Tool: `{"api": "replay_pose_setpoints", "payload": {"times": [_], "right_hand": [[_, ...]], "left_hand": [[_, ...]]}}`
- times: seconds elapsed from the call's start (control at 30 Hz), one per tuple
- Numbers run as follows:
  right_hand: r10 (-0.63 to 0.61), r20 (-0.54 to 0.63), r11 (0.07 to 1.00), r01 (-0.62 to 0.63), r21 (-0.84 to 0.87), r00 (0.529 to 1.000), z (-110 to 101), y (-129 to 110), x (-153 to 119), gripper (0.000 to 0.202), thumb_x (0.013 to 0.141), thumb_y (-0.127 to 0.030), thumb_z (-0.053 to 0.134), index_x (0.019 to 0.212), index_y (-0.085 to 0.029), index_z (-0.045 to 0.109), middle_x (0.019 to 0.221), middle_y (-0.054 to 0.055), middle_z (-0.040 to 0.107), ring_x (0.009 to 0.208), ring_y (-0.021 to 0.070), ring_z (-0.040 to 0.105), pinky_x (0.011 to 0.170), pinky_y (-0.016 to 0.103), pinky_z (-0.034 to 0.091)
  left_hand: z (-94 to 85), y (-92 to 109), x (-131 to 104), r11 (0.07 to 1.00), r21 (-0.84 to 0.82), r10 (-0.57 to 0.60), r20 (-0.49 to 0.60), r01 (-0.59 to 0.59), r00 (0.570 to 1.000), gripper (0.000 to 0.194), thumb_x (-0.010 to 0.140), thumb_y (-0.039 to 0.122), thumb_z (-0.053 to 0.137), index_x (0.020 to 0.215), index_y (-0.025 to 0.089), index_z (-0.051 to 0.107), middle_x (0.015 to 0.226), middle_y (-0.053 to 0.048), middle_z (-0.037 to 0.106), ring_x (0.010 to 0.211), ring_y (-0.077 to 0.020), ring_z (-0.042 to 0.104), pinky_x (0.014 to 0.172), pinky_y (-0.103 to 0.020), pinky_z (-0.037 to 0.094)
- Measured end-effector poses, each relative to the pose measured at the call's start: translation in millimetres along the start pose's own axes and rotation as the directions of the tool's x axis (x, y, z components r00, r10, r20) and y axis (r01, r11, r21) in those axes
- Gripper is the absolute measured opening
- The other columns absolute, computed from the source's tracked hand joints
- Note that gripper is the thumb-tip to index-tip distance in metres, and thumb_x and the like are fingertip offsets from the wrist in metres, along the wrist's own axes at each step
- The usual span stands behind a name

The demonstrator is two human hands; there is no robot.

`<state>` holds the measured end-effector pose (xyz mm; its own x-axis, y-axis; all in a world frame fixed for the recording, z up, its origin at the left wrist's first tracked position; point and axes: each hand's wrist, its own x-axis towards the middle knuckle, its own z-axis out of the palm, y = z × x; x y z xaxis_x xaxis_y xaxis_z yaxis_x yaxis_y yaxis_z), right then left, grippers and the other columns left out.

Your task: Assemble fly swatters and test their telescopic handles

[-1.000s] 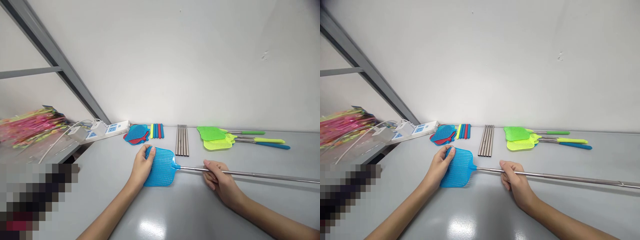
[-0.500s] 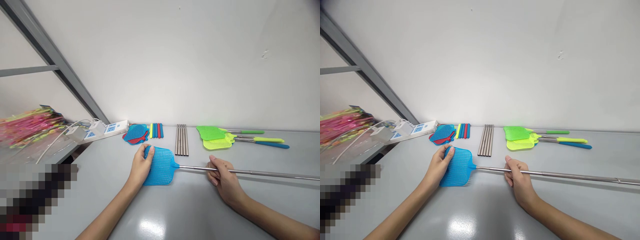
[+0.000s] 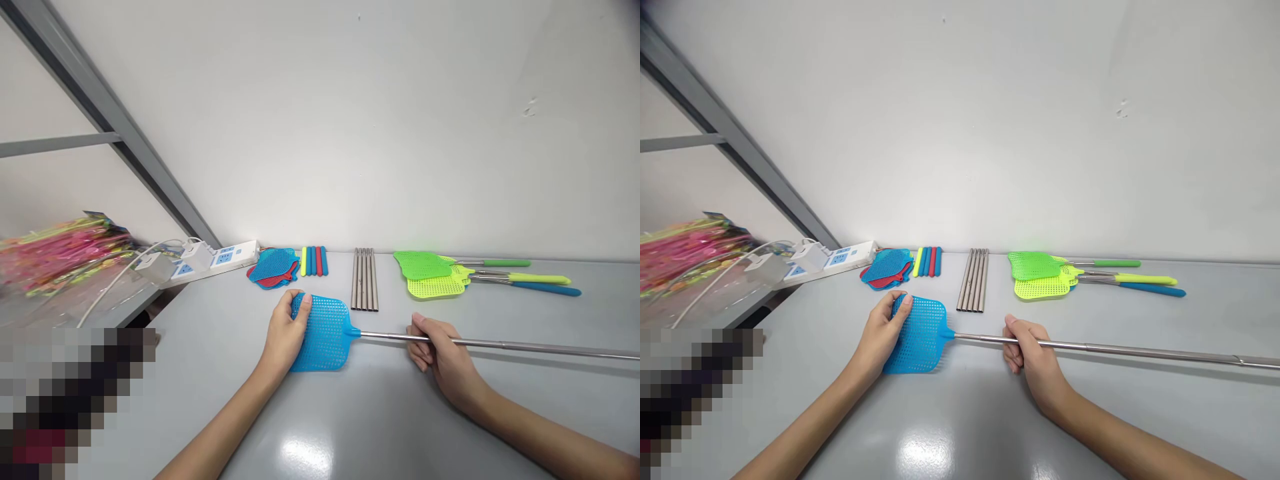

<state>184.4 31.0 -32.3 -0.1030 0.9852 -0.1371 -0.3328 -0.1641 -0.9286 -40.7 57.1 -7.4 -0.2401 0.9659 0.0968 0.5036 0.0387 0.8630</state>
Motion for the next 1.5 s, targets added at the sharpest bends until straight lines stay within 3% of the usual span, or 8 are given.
{"api": "replay_pose_setpoints", "payload": {"times": [1.1,1.5], "right_hand": [[-0.003,0.028,1.0,0.002,0.004,1.0,1.0,0.6,-0.1,0.045,0.078,-0.043,0.048,0.043,-0.018,0.036,0.038,-0.005,0.028,0.037,0.0084,0.031,0.039,0.023,0.025],[-0.007,0.019,0.999,0.006,0.047,1.0,3.4,-1.0,3.8,0.041,0.077,-0.04,0.051,0.045,-0.018,0.038,0.038,-0.006,0.03,0.036,0.0071,0.031,0.037,0.022,0.024]], "left_hand": [[-0.2,-1.0,-1.8,0.998,-0.069,-0.009,-0.014,0.008,1.0,0.029,0.074,0.047,0.047,0.082,0.019,0.051,0.071,0.001,0.052,0.065,-0.0155,0.047,0.06,-0.025,0.036],[-1.5,-0.8,-1.4,0.998,-0.062,0.031,-0.008,-0.032,0.999,0.027,0.077,0.045,0.046,0.083,0.019,0.051,0.076,0.0,0.053,0.072,-0.0157,0.048,0.067,-0.026,0.037]]}}
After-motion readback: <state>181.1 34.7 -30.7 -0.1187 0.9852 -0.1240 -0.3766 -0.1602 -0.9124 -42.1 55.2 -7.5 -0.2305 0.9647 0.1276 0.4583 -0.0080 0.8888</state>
